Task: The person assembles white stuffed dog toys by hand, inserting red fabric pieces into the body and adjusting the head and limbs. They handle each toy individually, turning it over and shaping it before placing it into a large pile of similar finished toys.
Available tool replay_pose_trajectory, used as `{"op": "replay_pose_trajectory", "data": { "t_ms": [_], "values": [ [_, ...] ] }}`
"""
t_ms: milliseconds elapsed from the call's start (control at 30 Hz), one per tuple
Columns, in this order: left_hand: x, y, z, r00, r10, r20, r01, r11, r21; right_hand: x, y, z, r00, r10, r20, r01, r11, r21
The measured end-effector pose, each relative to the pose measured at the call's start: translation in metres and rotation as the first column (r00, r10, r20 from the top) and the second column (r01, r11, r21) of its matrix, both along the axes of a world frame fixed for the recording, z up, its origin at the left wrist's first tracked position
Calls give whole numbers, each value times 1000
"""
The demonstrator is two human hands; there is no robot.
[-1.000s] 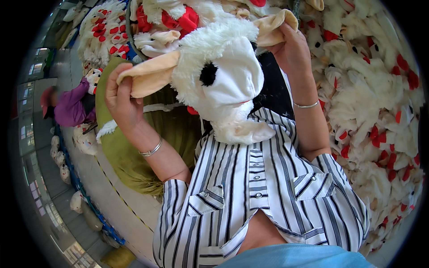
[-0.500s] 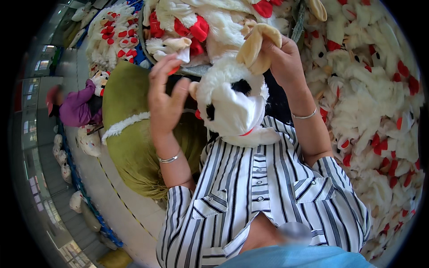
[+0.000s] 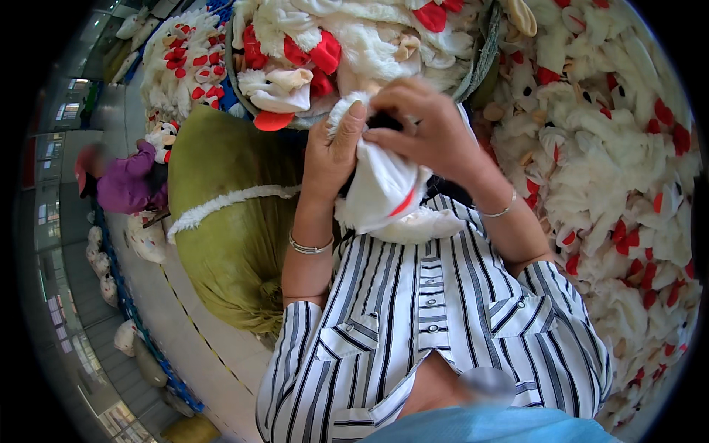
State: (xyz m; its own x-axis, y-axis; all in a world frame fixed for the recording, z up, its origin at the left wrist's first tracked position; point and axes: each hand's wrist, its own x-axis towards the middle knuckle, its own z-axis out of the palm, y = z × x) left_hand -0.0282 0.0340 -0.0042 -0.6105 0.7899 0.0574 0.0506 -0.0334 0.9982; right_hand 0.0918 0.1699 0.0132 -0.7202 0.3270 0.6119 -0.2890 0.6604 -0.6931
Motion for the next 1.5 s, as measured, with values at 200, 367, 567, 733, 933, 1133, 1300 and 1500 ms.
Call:
{"op": "replay_pose_trajectory", "data": {
  "t_ms": [200,367,567,733,933,1133,1300,1500],
  "values": [
    [1,-13,5,996,-57,66,62,995,-81,6,0,4,995,61,78,-34,949,-312],
    [-13,-37,11,902,-347,258,385,916,-111,15,21,11,963,49,267,64,914,-401],
    [-4,-23,-12,978,-141,155,163,976,-147,32,-25,48,964,257,68,-245,958,-151],
    [11,-10,-12,930,18,367,-72,989,133,18,-29,22,885,132,446,-145,989,-5],
    [27,-4,2,906,65,418,-148,975,168,9,-35,-3,960,11,278,-1,999,-34],
    [25,-7,-26,958,54,283,-111,975,191,20,-31,6,921,295,254,-122,838,-531],
    [3,-16,-20,903,139,406,-254,936,243,27,-4,-16,986,114,-124,-167,575,-801],
    [14,-18,-15,854,191,484,-361,887,287,26,-29,-33,966,173,191,-23,798,-603]
  ]
}}
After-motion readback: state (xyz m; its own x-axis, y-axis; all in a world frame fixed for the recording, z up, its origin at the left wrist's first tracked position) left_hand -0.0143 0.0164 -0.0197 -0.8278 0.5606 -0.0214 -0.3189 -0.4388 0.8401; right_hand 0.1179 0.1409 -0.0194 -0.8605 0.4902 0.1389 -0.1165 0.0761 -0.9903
